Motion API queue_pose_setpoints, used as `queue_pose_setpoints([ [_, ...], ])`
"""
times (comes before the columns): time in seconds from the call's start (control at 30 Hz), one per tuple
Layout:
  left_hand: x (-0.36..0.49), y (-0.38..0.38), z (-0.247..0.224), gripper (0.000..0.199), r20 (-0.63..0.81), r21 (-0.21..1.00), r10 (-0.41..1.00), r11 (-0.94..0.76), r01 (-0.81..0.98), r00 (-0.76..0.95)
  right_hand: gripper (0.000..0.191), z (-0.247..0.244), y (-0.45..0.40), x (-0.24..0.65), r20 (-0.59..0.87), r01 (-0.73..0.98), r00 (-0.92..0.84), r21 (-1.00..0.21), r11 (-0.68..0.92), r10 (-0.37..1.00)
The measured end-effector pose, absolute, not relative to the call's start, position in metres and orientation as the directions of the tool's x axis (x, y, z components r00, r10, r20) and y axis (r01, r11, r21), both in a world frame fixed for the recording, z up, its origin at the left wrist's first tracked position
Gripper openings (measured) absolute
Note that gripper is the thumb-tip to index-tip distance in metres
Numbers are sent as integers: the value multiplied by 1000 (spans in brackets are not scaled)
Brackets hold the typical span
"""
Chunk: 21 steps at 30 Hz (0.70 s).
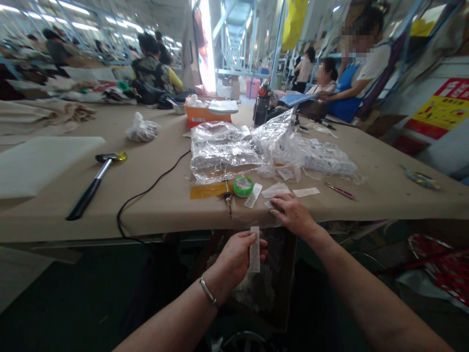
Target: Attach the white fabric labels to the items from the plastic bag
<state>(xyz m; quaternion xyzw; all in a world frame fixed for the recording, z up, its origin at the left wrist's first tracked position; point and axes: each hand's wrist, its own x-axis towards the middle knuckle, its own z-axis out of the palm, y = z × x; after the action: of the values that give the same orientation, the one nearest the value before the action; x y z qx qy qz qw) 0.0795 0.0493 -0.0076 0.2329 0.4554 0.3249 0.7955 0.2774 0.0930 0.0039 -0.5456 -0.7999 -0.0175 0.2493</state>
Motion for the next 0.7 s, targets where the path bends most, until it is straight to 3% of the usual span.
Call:
queue_pose_setpoints([
  [0.07, 80, 48, -8, 15, -581, 665, 725, 685, -298, 371, 20, 6, 94, 278, 397, 873, -318, -232, 430, 861],
  [0.27, 78, 47, -9, 14, -576, 666, 725, 684, -296, 378, 11, -3, 102, 284, 441, 837, -252, -347, 423, 861],
  [0.43, 80, 39, -8, 14, -577, 677, 721, 685, -268, 383, 9, 0, 109, 284, 425, 867, -266, -287, 408, 865],
  [0.57, 85, 19, -10, 14, -593, 654, 699, 708, -266, 400, 11, -6, 103, 283, 528, 848, -250, -285, 447, 811],
  [0.7, 85, -2, -13, 13, -620, 627, 691, 721, -294, 372, 22, -24, 102, 287, 642, 781, -170, -374, 500, 748],
])
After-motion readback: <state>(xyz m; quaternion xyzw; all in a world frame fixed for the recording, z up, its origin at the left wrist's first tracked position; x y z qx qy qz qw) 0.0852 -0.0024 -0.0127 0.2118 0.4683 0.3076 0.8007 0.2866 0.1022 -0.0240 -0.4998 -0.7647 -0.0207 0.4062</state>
